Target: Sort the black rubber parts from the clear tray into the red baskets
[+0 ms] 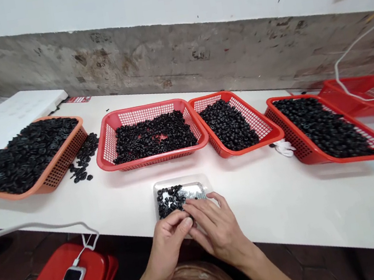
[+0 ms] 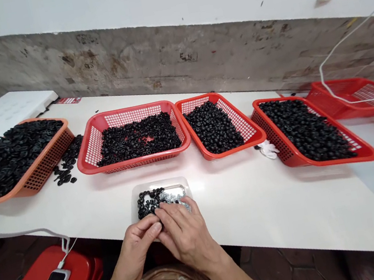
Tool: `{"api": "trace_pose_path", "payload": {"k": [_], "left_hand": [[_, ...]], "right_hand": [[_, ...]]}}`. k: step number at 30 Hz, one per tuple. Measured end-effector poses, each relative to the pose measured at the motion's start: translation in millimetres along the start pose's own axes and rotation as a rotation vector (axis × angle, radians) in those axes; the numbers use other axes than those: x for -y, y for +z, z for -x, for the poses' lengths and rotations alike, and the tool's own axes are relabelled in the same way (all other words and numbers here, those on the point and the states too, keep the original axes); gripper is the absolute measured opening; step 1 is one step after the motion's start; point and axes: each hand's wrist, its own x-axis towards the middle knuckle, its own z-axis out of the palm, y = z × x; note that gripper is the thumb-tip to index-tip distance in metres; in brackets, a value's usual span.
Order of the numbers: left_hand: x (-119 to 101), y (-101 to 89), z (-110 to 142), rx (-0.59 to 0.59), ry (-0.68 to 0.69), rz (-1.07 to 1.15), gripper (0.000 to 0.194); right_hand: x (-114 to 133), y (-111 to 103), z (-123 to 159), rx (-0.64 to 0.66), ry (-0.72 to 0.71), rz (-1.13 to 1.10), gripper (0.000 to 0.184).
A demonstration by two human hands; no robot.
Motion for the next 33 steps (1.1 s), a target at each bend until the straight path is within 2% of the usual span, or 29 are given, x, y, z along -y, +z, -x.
{"api": "trace_pose_path", "payload": {"k": [4,9,14,21,27,30,33], "left_hand": [[-1.5,-0.9,1.3,-0.020,0.017,-0.029,0.024],[-5.1,-4.5,5.0,0.071,-0.030,-0.006,0.028],[-7.9,-4.3,6.1,0.114,-0.011,-0.043,0.028],[-10.5,-0.3,7.7,0.098,0.010,-0.083,0.030],[-10.9,-2.0,10.2,0.104,0.018,-0.081,0.028],[-11.9,-3.7,11.4,0.107,0.018,-0.092,0.026],[-13.3,-3.5,11.4,0.102,-0.011,0.004,0.029]], "right_hand": [[-1.1,5.7,-3.6,-0.055,-0.074,0.069,0.027],[-7.7,1.7,-5.0,-0.058,-0.136,0.063,0.025],[-11.6,-2.2,-6.4,-0.031,-0.252,0.046,0.027],[-13.5,-12.6,-16.6,0.045,-0.413,0.097,0.029],[-19.7,-10.5,-23.9,-0.001,-0.548,0.107,0.024],[-20.6,-7.5,-26.4,-0.081,-0.540,0.033,0.024],[-18.7,-4.8,-26.6,-0.183,-0.434,-0.040,0.019]]}}
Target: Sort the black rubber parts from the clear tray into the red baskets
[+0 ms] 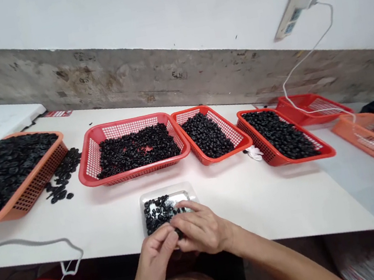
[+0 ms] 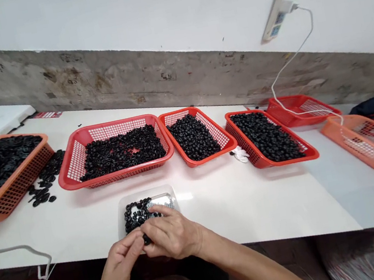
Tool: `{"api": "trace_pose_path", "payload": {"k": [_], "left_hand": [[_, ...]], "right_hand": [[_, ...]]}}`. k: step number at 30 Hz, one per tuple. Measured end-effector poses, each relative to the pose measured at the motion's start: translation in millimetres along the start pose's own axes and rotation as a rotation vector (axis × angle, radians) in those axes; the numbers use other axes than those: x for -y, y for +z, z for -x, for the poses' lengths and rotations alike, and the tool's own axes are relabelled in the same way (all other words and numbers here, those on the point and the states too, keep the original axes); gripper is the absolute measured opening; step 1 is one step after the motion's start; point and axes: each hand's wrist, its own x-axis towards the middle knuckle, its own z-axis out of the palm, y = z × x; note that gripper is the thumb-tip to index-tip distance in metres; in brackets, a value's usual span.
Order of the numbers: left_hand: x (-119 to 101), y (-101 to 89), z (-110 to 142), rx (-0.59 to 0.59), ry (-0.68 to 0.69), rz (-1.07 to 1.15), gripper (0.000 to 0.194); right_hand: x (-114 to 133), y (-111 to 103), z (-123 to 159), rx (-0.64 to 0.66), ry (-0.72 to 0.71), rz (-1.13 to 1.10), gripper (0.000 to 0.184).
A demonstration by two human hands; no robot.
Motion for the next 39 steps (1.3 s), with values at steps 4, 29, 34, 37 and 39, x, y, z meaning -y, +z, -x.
{"api": "trace_pose_path", "payload": {"k": [4,29,34,37,39], "left_hand": [[-4.8,2.1,-3.9,0.087,-0.103,0.229,0.032],[-2.8,12.0,-9.3,-0.024,-0.065,0.142,0.024],[-0.6,10.2,-8.1,-0.068,0.012,0.004,0.022],[0.9,5.7,-8.9,-0.056,0.035,-0.049,0.020],[0.9,4.1,-9.9,-0.006,0.046,-0.069,0.022]], "right_hand": [[3.5,0.3,1.7,-0.050,0.143,-0.075,0.023],[18.6,-16.8,8.9,0.161,0.225,0.065,0.029],[24.2,-13.9,10.0,0.192,0.257,0.173,0.033],[23.7,-13.0,10.8,0.174,0.265,0.152,0.032],[22.7,-13.9,12.0,0.166,0.266,0.132,0.030]]}}
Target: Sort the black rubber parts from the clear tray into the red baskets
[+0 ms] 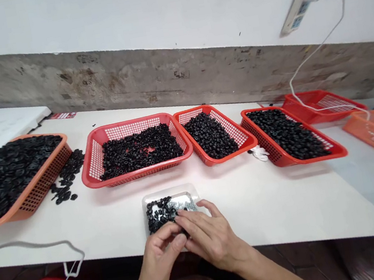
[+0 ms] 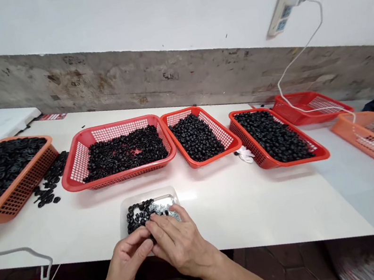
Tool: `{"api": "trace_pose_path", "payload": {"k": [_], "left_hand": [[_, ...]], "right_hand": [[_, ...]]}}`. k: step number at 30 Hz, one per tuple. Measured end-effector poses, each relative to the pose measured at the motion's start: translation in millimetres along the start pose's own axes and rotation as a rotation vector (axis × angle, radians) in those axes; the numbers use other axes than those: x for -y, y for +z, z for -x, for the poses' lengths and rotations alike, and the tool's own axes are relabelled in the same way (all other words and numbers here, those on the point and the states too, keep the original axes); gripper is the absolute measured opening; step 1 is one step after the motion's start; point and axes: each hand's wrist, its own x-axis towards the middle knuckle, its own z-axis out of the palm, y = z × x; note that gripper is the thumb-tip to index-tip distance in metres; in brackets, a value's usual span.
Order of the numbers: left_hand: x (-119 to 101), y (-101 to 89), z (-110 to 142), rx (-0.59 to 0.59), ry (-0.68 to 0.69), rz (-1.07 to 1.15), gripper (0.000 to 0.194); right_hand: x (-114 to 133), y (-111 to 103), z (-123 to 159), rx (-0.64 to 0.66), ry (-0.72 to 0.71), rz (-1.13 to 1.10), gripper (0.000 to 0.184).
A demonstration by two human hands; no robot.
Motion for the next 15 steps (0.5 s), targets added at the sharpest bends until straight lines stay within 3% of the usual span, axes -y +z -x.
{"api": "trace_pose_path", "payload": {"k": [6,12,15], "left_hand": [[-1.5,4.9,0.9,-0.011,0.065,-0.134,0.024],[-2.5,9.7,3.4,0.015,0.089,-0.123,0.028],[-1.2,8.0,3.5,0.047,0.095,-0.169,0.028]], "right_hand": [[-5.7,-2.0,3.1,0.014,-0.070,-0.026,0.029],[-15.9,-10.5,-7.0,0.035,-0.302,0.018,0.027],[-16.7,-12.2,-5.5,0.074,-0.347,0.008,0.027]]}}
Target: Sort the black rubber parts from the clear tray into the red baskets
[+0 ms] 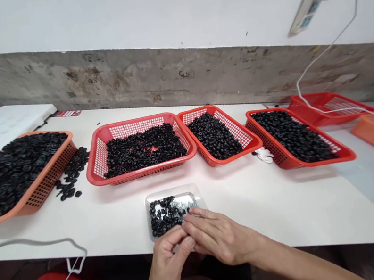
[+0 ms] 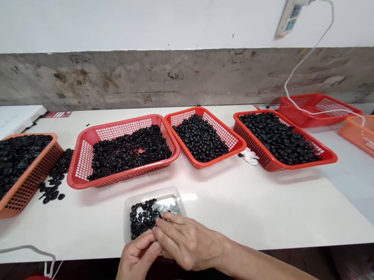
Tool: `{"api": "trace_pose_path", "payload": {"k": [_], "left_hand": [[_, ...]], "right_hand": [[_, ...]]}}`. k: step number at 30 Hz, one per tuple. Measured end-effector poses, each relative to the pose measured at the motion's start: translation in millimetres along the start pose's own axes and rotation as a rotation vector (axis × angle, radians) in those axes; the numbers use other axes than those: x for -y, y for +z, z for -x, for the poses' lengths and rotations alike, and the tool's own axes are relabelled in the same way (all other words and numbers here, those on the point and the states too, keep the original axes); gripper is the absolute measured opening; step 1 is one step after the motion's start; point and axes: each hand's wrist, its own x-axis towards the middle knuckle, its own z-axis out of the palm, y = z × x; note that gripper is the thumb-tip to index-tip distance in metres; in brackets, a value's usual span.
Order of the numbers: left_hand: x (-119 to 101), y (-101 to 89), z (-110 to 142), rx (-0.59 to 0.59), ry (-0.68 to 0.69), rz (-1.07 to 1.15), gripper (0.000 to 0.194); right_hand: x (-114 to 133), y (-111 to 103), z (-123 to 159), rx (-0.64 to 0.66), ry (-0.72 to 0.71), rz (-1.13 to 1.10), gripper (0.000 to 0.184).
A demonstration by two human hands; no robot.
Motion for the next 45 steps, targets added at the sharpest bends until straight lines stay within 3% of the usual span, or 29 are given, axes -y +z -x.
{"api": "trace_pose_path", "payload": {"k": [5,8,11,13,18,21,25,29,38,45], "left_hand": [[15.4,-16.3,10.0,-0.040,0.046,-0.204,0.020],[28.8,-34.7,19.7,-0.224,0.034,-0.266,0.022],[40.3,-57.4,25.9,-0.467,0.005,-0.308,0.023],[47.7,-74.9,26.0,-0.546,0.006,-0.357,0.025],[71.6,-120.9,9.3,-0.677,0.040,-0.601,0.028],[86.0,-137.7,-4.7,-0.704,0.021,-0.745,0.026],[94.7,-139.2,-11.8,-0.753,0.038,-0.896,0.023],[93.6,-133.2,-8.8,-0.748,0.106,-0.974,0.025],[93.0,-127.7,-5.7,-0.843,0.119,-0.873,0.028],[89.8,-118.4,-9.1,-0.963,0.152,-0.826,0.027]], "right_hand": [[-4.6,2.0,15.0,0.084,0.145,-0.157,0.029],[-34.8,-10.3,27.7,-0.051,0.290,-0.124,0.032],[-67.3,-25.6,46.0,-0.227,0.737,0.018,0.045],[-72.8,-26.1,62.4,-0.281,0.911,0.034,0.048],[-33.3,13.0,111.6,-0.363,1.255,-0.172,0.027],[-9.5,36.7,133.0,-0.434,1.354,-0.197,0.029],[-0.3,50.2,144.9,-0.482,1.428,-0.231,0.031],[-1.7,53.3,148.4,-0.429,1.403,-0.323,0.027],[5.5,50.0,153.4,-0.233,1.185,-0.286,0.022],[4.3,49.8,156.7,-0.214,1.223,-0.324,0.027]]}}
